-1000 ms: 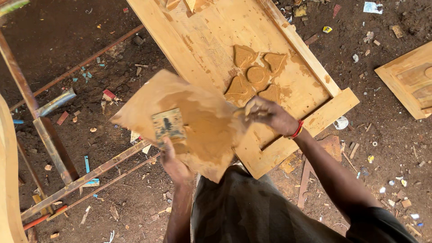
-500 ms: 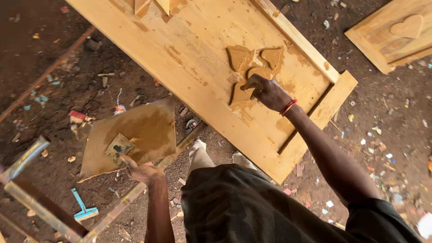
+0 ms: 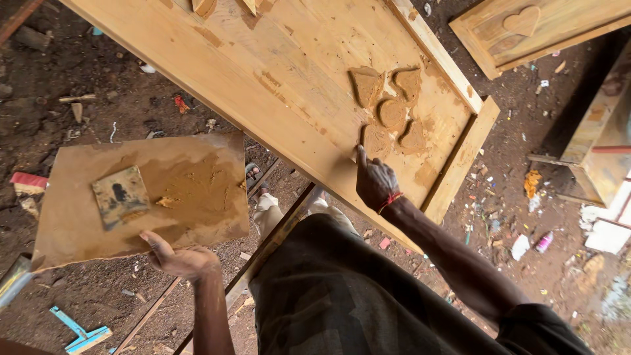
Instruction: The person applies a brown paste to carved heart and star shapes on a wooden panel using a small tool, then smooths the surface with a sanding block. The work is performed on a cluttered outdoor ground with wood scraps and debris visible.
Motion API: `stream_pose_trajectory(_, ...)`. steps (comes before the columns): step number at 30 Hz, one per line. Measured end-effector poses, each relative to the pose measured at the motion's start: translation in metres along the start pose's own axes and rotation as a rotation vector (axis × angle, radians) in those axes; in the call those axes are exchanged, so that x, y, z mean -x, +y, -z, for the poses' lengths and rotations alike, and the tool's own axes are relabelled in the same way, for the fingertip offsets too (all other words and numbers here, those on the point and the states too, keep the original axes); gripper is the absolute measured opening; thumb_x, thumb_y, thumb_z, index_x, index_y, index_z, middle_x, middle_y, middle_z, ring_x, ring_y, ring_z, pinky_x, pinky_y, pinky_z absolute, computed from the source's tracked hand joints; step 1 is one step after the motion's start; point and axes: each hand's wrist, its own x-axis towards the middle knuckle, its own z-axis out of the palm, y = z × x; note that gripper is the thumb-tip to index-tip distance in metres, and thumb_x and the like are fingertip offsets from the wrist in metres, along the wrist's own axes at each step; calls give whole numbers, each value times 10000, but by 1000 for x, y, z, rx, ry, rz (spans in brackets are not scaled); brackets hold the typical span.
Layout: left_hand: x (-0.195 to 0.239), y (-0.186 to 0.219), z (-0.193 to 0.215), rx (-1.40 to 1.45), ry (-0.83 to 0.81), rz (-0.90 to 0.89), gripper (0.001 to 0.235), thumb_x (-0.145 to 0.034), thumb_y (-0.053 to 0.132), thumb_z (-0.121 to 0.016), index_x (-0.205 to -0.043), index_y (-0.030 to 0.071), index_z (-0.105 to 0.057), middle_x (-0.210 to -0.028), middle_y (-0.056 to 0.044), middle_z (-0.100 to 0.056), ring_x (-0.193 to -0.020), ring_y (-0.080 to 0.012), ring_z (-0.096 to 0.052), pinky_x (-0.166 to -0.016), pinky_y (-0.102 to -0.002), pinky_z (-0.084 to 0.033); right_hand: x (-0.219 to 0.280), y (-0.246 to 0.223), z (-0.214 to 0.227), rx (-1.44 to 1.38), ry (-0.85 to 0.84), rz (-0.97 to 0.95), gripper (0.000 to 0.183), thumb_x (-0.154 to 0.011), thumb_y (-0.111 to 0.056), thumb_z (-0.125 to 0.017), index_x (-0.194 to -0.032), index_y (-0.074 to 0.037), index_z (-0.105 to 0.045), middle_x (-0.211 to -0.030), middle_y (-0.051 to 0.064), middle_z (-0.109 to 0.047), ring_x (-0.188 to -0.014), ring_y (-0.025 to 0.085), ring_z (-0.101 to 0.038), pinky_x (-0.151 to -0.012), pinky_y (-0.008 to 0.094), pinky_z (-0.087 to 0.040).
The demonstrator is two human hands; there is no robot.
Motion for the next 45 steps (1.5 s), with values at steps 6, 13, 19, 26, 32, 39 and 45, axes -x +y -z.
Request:
stream_pose_trajectory(6,-19,12,-9,1,-84,-4,736,-920,513,-720,-1291,-66,-459,-1376,-197,-507,-1300,-289,-529,-1133,-454,-483,-17,-6,31,1,-6,-152,341,-870,-107,-537,-1204,-91,-470,-753,229,-669,-641,440,-643,-570,593,-469)
stream_pose_trajectory(13,-22,6,4,-54,-190,-79,690,-986,522,-655,-1316,-73,-536,-1334,-183,-557,-1218,-263,-602,-1047,-387,-553,-35,-14,15,80,-91,-94,355,-933,-114,-513,-1273,-37,-443,-637,197,-642,-573,397,-622,-513,561,-461)
stream_pose_trajectory(19,-52,-17,30,-154,-264,-225,620,-1059,524,-601,-1216,-74,-647,-1099,-122,-581,-770,-138,-541,-614,-304,-508,6,-28,8,49,-182,-154,357,-887,-47,-501,-1243,-74,-481,-640,166,-649,-505,328,-596,-506,507,-460)
stream_pose_trajectory(26,-62,-6,36,-78,-225,-172,629,-1040,573,-603,-1168,-41,-650,-1133,-132,-578,-886,-150,-606,-741,-326,-587,-25,-18,20,102,-139,-160,285,-906,-43,-498,-1190,-25,-508,-675,190,-630,-460,344,-573,-458,506,-467)
stream_pose_trajectory(32,-61,23,33,-105,-310,-440,725,-1071,627,-496,-1335,-38,-617,-1244,-142,-584,-1076,-175,-655,-950,-362,-643,-11,-9,8,157,-62,94,297,-879,-6,-490,-1174,-13,-527,-704,185,-687,-686,355,-645,-591,497,-527)
stream_pose_trajectory(39,-54,0,51,51,-266,-112,638,-1080,503,-554,-1300,-95,-584,-1165,-159,-597,-1013,-207,-673,-883,-383,-655,-45,22,23,-43,117,176,365,-862,42,-475,-1219,-28,-485,-936,233,-711,-790,329,-639,-668,451,-536)
stream_pose_trajectory(45,-58,-28,66,-740,-234,-1159,605,-1270,421,-486,-1503,-136,-445,-1186,-95,-647,-902,-181,-612,-751,-334,-556,-35,8,-13,312,-26,164,316,-957,30,-461,-1265,102,-475,-886,268,-668,-599,291,-569,-610,420,-511)
